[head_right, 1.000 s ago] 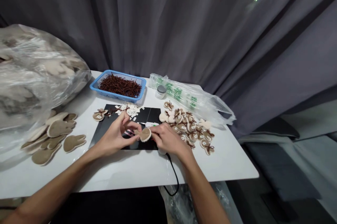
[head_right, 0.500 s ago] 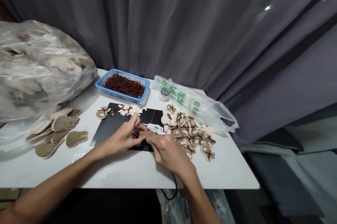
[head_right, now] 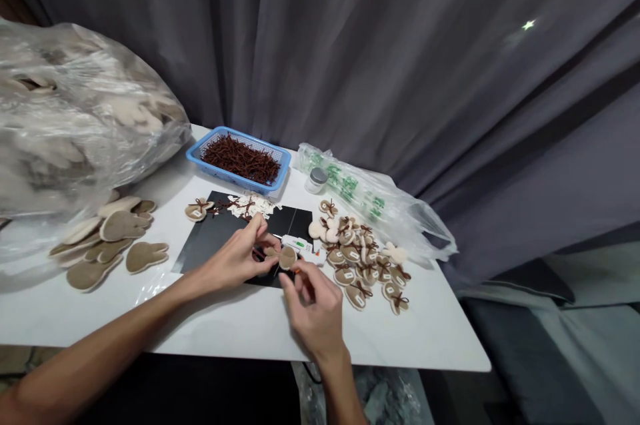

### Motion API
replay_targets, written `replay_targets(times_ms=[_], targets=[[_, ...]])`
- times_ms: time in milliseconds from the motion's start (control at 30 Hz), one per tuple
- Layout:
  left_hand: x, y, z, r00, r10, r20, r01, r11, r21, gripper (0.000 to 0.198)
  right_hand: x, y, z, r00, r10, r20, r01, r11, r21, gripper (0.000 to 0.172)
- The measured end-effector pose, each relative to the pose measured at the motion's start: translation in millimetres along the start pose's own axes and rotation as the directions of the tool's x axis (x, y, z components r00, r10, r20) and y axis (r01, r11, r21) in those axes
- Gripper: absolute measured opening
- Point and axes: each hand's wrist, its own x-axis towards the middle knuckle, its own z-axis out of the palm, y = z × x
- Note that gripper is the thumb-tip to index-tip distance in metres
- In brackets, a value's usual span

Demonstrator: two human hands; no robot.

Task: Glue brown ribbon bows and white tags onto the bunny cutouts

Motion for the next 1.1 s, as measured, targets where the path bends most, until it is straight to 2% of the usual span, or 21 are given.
replay_targets(times_ms=[133, 300, 400, 533, 633, 767, 967, 1100], targets=[[0.3, 2.7, 0.7, 1.000, 0.004, 0.017, -0.003, 1.000, -0.028, 0.036, -6.8, 2.1, 10.9, 0.983, -0.176, -0.053, 0.165, 0.973, -0.161, 0.019], [0.2, 2.8, 1.5, 1.000, 0.012, 0.024, -0.011, 0.998, -0.061, 0.041, -0.5, 7.4, 17.8, 0.962, -0.246, -0.122, 0.221, 0.957, -0.186, 0.020], [-0.4, 3.1, 1.2, 1.000, 0.007, 0.019, -0.006, 0.998, -0.062, 0.042, 2.3, 7.2, 20.8, 0.969, -0.224, -0.099, 0.211, 0.969, -0.128, 0.020], [-1.3, 5.3, 1.6, 1.000, 0.007, -0.001, -0.007, 0.998, -0.058, 0.043, -0.4, 3.7, 25.9, 0.988, -0.097, -0.116, 0.099, 0.995, 0.011, 0.022], [-1.5, 6.9, 2.7, 1.000, 0.019, 0.002, -0.019, 0.998, -0.064, 0.042, -5.9, 1.2, 30.9, 0.987, -0.047, -0.151, 0.054, 0.997, 0.046, 0.025], [0.7, 9.0, 2.5, 0.999, 0.049, 0.017, -0.048, 0.998, -0.050, 0.038, -11.9, -0.2, 37.6, 0.979, -0.040, -0.201, 0.047, 0.998, 0.029, 0.025], [11.2, 15.3, 0.7, 0.994, 0.101, 0.037, -0.102, 0.995, 0.014, 0.035, -11.0, 6.7, 42.2, 0.958, -0.116, -0.261, 0.123, 0.992, 0.013, 0.026], [18.6, 16.5, 2.0, 0.990, 0.131, 0.047, -0.134, 0.989, 0.065, 0.032, -9.9, 14.5, 40.8, 0.964, -0.057, -0.260, 0.070, 0.997, 0.042, 0.024]])
